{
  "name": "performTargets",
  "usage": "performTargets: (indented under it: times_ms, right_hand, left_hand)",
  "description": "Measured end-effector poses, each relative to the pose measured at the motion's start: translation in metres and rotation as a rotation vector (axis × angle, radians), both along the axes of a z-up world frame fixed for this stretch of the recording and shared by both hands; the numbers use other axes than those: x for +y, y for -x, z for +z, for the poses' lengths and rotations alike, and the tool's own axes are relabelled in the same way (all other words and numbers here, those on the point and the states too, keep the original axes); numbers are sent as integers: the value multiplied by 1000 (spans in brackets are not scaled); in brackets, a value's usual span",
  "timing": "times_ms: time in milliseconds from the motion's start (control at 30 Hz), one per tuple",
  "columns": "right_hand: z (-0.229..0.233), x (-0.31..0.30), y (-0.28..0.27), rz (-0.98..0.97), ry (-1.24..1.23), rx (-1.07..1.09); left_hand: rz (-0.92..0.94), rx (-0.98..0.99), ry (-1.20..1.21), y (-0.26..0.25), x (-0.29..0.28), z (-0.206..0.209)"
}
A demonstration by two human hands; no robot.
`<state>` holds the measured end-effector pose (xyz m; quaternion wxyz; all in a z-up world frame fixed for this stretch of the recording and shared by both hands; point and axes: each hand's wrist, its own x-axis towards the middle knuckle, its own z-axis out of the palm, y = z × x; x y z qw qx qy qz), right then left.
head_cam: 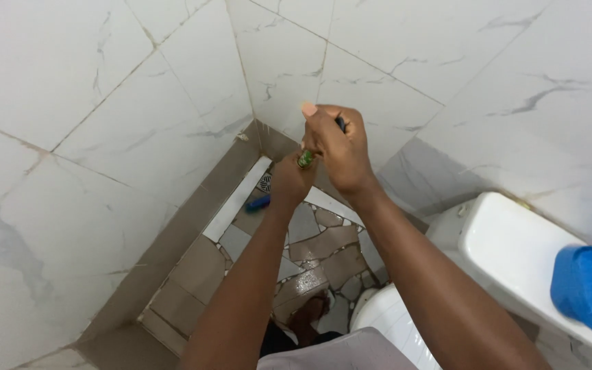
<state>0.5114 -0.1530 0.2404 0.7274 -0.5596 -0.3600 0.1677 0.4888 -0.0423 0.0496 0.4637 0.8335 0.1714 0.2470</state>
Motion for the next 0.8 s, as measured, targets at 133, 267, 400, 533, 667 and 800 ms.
performTargets:
  times_ms: [133,267,400,533,667,800]
  right_hand:
    - [-30,2,-19,64,-5,37]
    - [-41,0,-32,53,63,10]
    - [-25,-6,-33,67,168,22]
    - [-8,-11,-33,82,249,-11]
    - [9,-9,-34,45,272,-37]
    - [13,1,-33,32,105,44]
  left_hand:
    - [75,-96,13,-17,8,-31]
    - [93,193,71,-23,12,-29]
    - [19,405,-34,-20,6,-18]
    - [-77,451,-154,-20,-7,-25]
    - [-122,351,-160,-17,-19,-5]
    - [-103,309,-39,-18,-20,16]
